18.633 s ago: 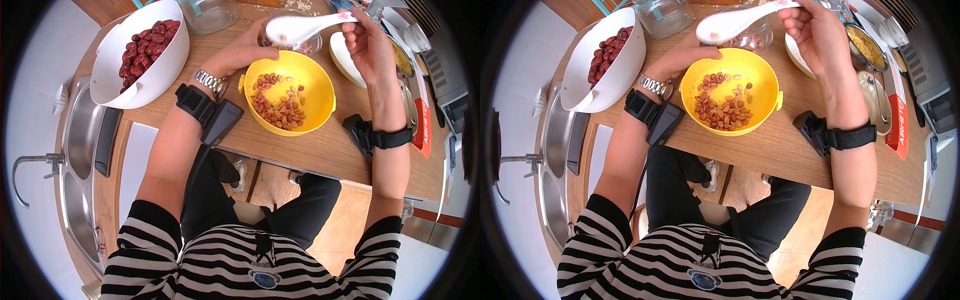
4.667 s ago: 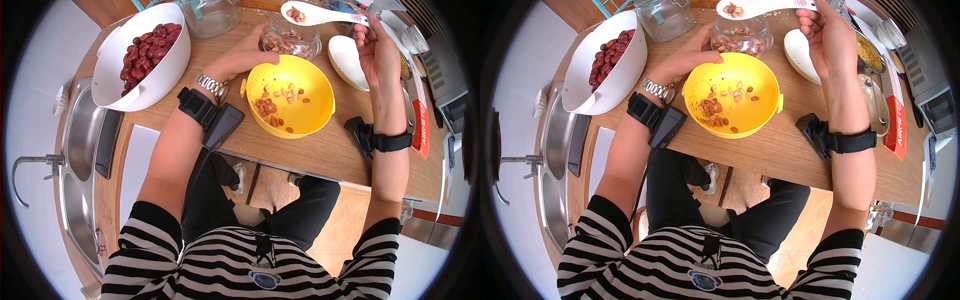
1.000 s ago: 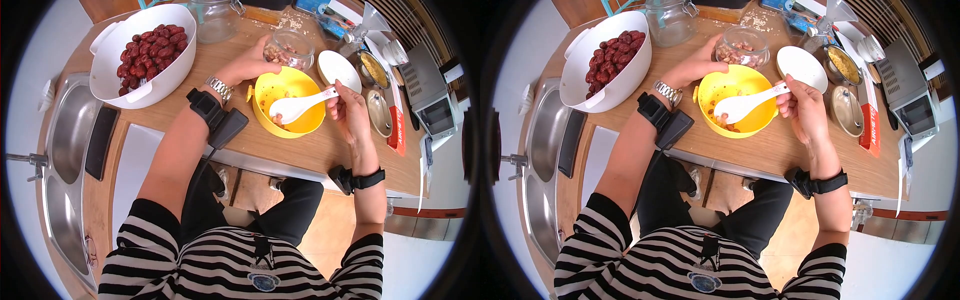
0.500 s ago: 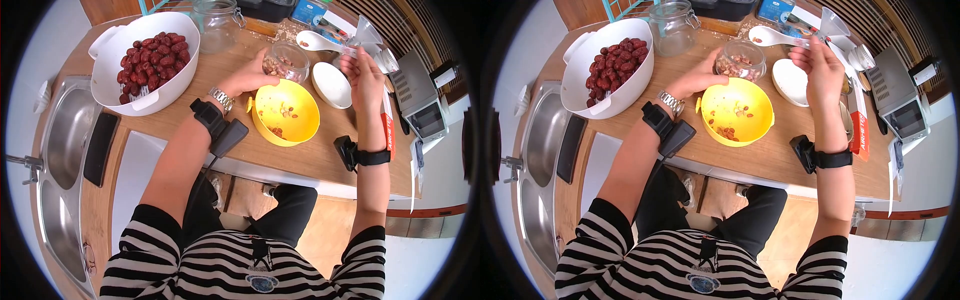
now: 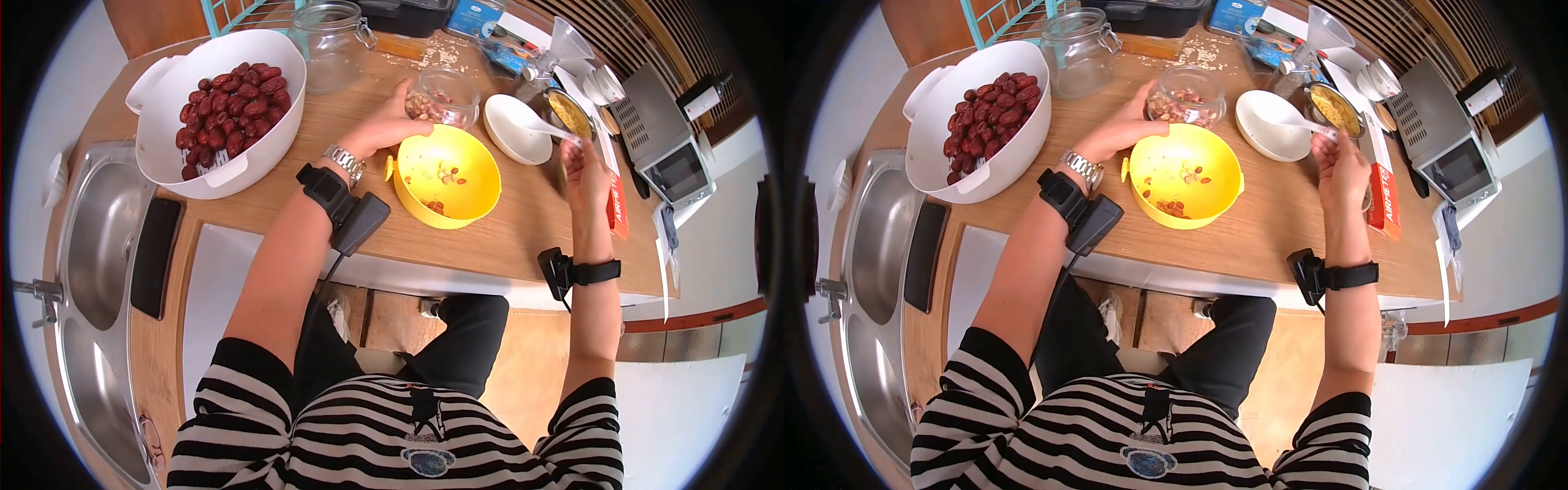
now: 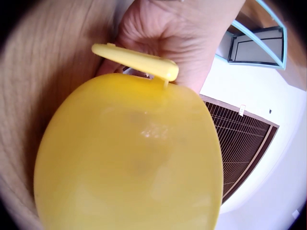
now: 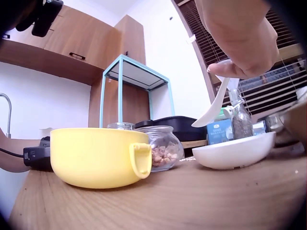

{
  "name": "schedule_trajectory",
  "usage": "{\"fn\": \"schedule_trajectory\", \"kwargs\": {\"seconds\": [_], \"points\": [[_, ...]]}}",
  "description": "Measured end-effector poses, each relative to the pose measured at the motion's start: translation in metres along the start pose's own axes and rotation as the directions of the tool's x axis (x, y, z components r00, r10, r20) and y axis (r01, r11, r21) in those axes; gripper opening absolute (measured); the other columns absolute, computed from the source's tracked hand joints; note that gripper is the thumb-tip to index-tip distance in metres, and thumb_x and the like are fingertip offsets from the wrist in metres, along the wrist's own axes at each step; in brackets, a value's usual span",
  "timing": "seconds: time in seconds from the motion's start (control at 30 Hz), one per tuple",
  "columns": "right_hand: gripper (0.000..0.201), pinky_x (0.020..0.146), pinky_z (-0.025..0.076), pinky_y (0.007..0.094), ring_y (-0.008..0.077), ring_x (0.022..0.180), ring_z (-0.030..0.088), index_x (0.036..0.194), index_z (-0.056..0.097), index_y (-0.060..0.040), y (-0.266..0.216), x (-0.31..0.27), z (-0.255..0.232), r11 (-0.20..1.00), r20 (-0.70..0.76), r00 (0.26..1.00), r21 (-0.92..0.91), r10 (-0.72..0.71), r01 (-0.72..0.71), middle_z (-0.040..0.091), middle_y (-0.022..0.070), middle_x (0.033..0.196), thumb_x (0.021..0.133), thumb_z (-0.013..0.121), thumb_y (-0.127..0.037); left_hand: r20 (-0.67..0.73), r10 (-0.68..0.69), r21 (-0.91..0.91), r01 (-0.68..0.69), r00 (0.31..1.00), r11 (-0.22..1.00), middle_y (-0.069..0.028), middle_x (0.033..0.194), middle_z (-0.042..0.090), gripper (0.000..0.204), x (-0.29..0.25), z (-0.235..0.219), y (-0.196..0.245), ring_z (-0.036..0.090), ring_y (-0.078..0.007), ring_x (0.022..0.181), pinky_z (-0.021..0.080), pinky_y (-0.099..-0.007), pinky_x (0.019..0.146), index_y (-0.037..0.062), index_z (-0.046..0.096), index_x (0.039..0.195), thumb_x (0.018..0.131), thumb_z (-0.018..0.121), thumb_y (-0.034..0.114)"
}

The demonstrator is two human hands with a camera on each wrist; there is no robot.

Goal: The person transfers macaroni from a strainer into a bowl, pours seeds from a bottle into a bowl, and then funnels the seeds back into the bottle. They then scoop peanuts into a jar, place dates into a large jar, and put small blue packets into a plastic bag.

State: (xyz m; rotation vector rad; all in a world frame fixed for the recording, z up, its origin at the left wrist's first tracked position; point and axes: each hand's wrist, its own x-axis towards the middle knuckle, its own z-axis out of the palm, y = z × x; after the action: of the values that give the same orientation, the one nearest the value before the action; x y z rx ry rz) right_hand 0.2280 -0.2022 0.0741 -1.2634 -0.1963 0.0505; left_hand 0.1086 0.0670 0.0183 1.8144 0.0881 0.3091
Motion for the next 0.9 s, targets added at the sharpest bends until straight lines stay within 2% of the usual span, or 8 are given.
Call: {"fn": "schedule_trajectory", "kwargs": {"seconds": [0.07,0.13,0.3,0.43,0.57,0.8,0.9], "points": [[0.019,0.062,0.051,0.0279,0.0234,0.069,0.059,0.089,0.044,0.0072,0.008,-0.001,-0.006,0.997,-0.050,0.996,0.025,0.074,-0.073,0.057,0.0185,0.077,0.084,0.043,-0.011,-0.008,-0.013,0.016,0.013,1.000,1.000,-0.0228,0.108,0.047,0.089,0.000,0.000,0.001,0.052,-0.0230,0.093,0.042,-0.0265,0.077,-0.0016,0.007,0.129,0.061,0.061,0.019],[0.018,0.063,0.051,0.0279,0.0239,0.071,0.059,0.091,0.042,0.0077,0.015,-0.002,-0.010,0.992,-0.006,0.993,0.038,0.122,-0.121,0.056,0.0195,0.080,0.084,0.042,-0.009,0.001,-0.005,0.009,0.005,1.000,1.000,-0.0230,0.109,0.046,0.089,0.002,-0.001,-0.002,0.051,-0.0235,0.095,0.041,-0.0267,0.078,-0.0014,0.008,0.129,0.061,0.062,0.020],[0.016,0.064,0.051,0.0281,0.0246,0.072,0.059,0.092,0.042,0.0074,0.025,-0.004,-0.010,0.978,-0.010,0.978,0.035,0.208,-0.208,0.055,0.0199,0.082,0.084,0.040,-0.007,-0.008,0.029,0.016,-0.028,1.000,0.999,-0.0240,0.115,0.042,0.089,0.005,-0.001,-0.008,0.047,-0.0251,0.102,0.039,-0.0281,0.084,-0.0005,0.009,0.129,0.061,0.062,0.021],[0.015,0.066,0.051,0.0287,0.0252,0.073,0.058,0.092,0.041,0.0074,0.028,-0.004,-0.010,0.955,-0.008,0.957,0.060,0.290,-0.289,0.055,0.0193,0.083,0.085,0.037,-0.005,-0.011,0.005,0.001,-0.005,1.000,1.000,-0.0250,0.118,0.039,0.088,0.003,-0.001,-0.006,0.044,-0.0265,0.107,0.036,-0.0288,0.087,-0.0004,0.010,0.129,0.062,0.062,0.022],[0.015,0.067,0.051,0.0287,0.0253,0.075,0.058,0.092,0.041,0.0074,0.028,-0.007,-0.007,0.948,-0.020,0.950,0.074,0.311,-0.309,0.054,0.0195,0.084,0.085,0.036,-0.004,0.008,-0.052,0.005,0.051,0.999,0.999,-0.0253,0.119,0.038,0.089,-0.001,-0.002,0.002,0.043,-0.0268,0.108,0.036,-0.0285,0.088,-0.0009,0.009,0.129,0.062,0.062,0.022],[0.014,0.066,0.051,0.0282,0.0253,0.076,0.057,0.092,0.042,0.0071,0.025,-0.010,-0.010,0.928,0.015,0.932,0.083,0.363,-0.363,0.053,0.0194,0.084,0.085,0.036,-0.004,0.004,-0.008,-0.024,0.008,1.000,1.000,-0.0251,0.118,0.038,0.090,0.000,-0.001,0.000,0.043,-0.0260,0.107,0.035,-0.0281,0.088,-0.0012,0.008,0.129,0.061,0.062,0.023],[0.014,0.066,0.051,0.0277,0.0257,0.076,0.057,0.091,0.042,0.0074,0.021,-0.017,-0.007,0.921,0.015,0.926,0.096,0.378,-0.378,0.053,0.0197,0.084,0.085,0.037,-0.005,-0.012,-0.003,-0.005,0.002,1.000,1.000,-0.0248,0.115,0.041,0.090,0.000,-0.001,0.000,0.046,-0.0254,0.104,0.038,-0.0280,0.084,-0.0014,0.008,0.129,0.061,0.062,0.023]]}}
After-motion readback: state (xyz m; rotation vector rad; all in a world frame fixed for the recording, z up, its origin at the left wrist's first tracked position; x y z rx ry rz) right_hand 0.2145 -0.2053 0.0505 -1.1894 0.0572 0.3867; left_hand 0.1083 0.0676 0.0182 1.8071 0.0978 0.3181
